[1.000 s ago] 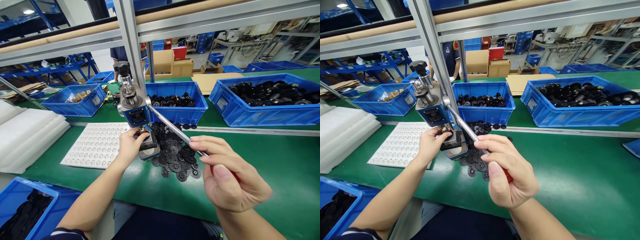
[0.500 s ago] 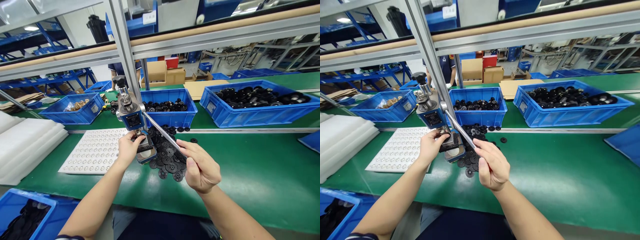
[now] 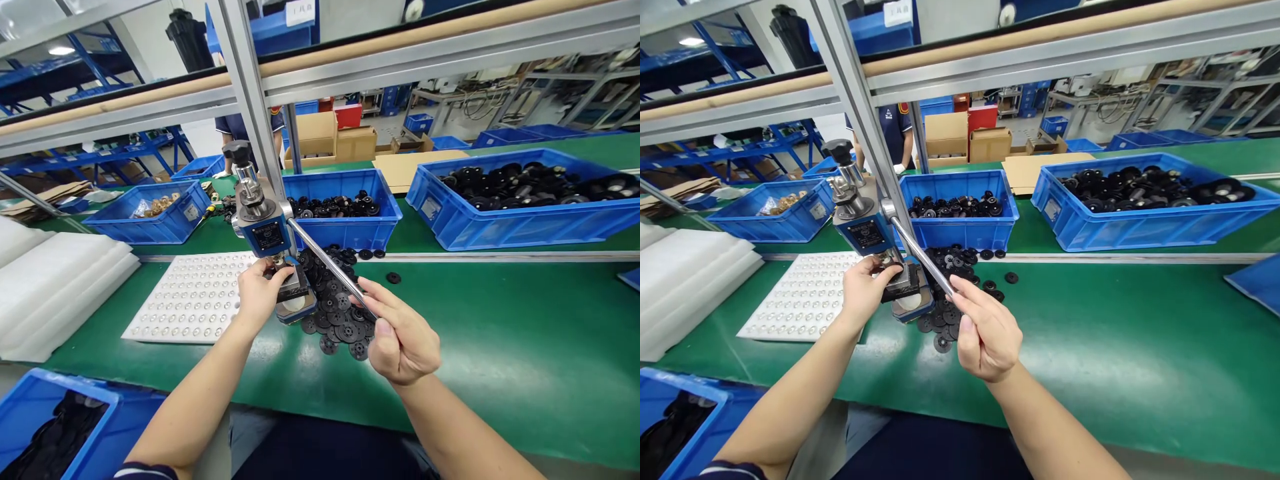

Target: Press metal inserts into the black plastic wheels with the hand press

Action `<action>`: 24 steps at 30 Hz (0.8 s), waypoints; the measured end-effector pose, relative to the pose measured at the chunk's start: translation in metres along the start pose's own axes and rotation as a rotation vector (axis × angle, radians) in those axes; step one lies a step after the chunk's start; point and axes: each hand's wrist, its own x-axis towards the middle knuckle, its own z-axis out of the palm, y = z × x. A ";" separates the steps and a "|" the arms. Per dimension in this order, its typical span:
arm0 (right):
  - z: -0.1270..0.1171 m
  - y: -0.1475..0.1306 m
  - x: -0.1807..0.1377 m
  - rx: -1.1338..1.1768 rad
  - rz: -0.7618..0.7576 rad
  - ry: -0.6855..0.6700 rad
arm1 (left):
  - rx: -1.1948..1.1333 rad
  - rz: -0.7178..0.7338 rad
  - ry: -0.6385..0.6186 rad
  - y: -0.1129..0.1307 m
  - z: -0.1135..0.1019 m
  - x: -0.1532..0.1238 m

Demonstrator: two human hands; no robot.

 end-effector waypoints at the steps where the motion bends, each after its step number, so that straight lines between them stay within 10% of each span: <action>1: 0.002 0.003 -0.006 -0.010 0.014 0.000 | 0.003 0.000 -0.001 -0.001 0.000 0.000; 12: 0.002 0.012 -0.016 -0.043 0.004 -0.069 | 0.087 0.019 0.015 -0.016 0.004 0.004; 19: -0.018 -0.027 0.042 -0.404 -0.063 -0.507 | 0.104 -0.024 0.025 -0.003 -0.001 0.001; 24: -0.007 -0.030 0.059 -0.514 0.335 -0.873 | 0.108 0.010 0.012 -0.014 0.002 0.003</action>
